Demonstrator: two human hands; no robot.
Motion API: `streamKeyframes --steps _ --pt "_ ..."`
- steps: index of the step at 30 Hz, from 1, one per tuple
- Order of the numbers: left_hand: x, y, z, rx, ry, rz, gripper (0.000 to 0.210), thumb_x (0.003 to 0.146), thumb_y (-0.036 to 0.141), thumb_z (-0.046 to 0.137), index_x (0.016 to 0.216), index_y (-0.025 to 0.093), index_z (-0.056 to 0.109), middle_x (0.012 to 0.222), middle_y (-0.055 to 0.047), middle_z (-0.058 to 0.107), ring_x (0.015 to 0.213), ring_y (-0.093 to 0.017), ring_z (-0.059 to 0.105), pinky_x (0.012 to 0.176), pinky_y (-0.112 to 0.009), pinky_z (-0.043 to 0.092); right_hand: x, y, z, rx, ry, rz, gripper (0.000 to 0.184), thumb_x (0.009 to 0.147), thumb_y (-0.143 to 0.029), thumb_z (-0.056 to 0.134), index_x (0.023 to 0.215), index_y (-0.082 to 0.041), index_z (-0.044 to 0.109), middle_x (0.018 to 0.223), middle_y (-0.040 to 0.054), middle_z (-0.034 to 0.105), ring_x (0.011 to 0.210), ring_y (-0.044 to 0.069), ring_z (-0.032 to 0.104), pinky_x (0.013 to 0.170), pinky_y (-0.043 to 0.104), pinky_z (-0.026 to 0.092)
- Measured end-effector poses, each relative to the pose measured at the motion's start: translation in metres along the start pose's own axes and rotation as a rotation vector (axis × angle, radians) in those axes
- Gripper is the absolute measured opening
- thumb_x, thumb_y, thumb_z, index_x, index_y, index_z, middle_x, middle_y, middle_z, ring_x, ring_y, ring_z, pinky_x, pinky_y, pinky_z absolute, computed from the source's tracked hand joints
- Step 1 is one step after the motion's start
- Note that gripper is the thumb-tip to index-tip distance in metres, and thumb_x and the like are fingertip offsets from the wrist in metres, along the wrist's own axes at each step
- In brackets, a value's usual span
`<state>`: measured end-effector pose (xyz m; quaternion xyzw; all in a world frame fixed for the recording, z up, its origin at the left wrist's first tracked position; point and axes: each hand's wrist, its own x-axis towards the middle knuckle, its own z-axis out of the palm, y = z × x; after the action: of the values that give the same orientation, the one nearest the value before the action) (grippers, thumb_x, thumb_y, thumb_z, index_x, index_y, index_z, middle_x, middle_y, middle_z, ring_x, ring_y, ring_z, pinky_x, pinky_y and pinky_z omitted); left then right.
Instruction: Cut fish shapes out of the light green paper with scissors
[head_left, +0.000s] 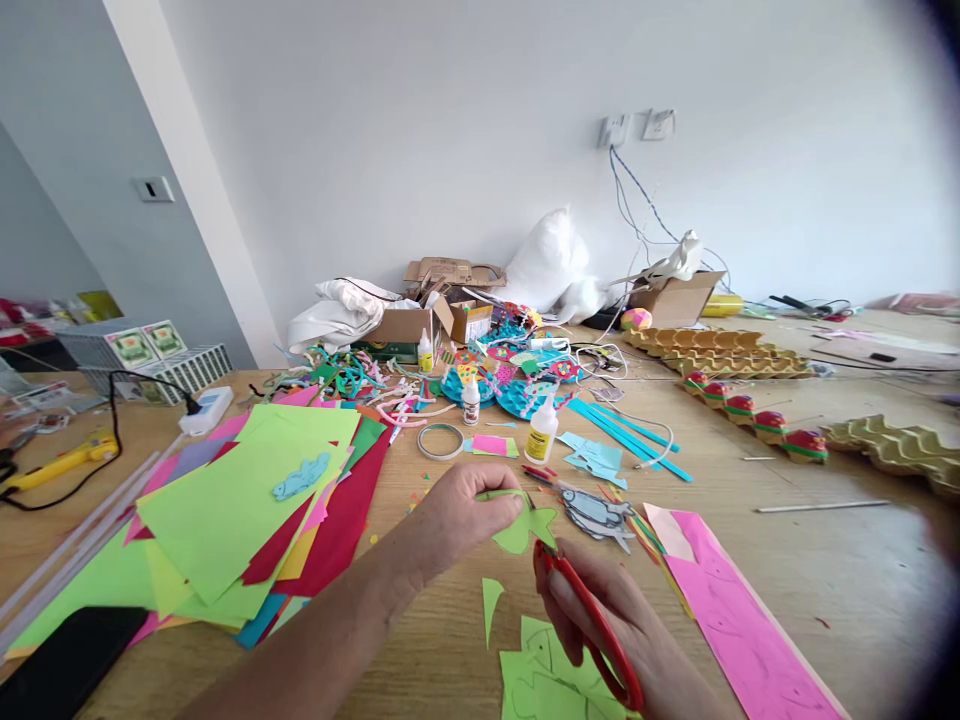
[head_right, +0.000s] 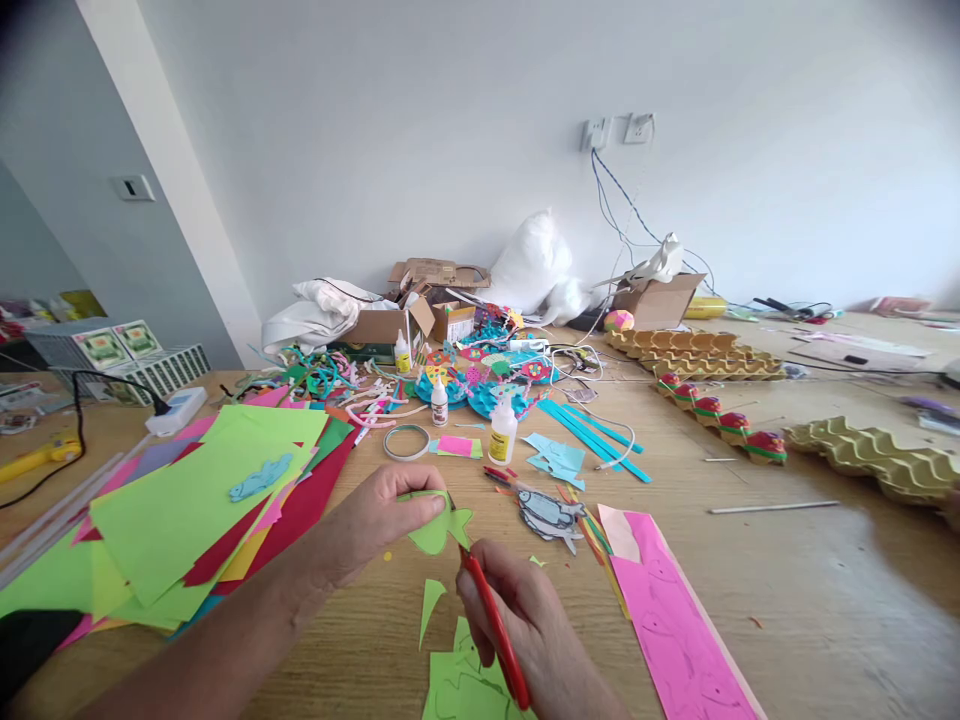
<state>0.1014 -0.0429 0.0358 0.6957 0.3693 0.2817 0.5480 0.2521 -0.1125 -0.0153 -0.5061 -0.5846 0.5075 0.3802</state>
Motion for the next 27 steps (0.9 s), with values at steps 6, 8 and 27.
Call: streamKeyframes --steps 6,8,27 --pt "-0.001 0.001 0.001 -0.021 0.001 -0.021 0.015 0.072 0.027 0.047 0.062 0.017 0.048 0.060 0.005 0.044 0.059 -0.009 0.041 0.057 -0.022 0.032 0.000 -0.003 0.001 -0.013 0.011 0.013 0.035 0.083 -0.049 0.040 0.061 -0.022 0.038 0.044 -0.0081 0.037 0.040 0.009 0.032 0.044 0.021 0.029" --pt "-0.001 0.000 0.001 -0.022 0.004 -0.025 0.015 0.072 0.028 0.047 0.062 0.017 0.048 0.060 0.005 0.044 0.059 -0.009 0.041 0.057 -0.022 0.032 0.000 0.000 0.000 -0.018 0.015 0.006 0.036 0.084 -0.049 0.040 0.061 -0.022 0.038 0.043 -0.0083 0.037 0.039 0.008 0.032 0.043 0.021 0.029" --pt "0.001 -0.003 0.000 0.005 0.007 -0.018 0.015 0.071 0.029 0.048 0.062 0.017 0.048 0.060 0.004 0.044 0.059 -0.010 0.043 0.056 -0.022 0.033 -0.001 0.007 -0.001 0.002 0.022 -0.003 0.039 0.084 -0.053 0.041 0.060 -0.022 0.038 0.041 -0.0093 0.036 0.036 0.007 0.031 0.039 0.019 0.027"
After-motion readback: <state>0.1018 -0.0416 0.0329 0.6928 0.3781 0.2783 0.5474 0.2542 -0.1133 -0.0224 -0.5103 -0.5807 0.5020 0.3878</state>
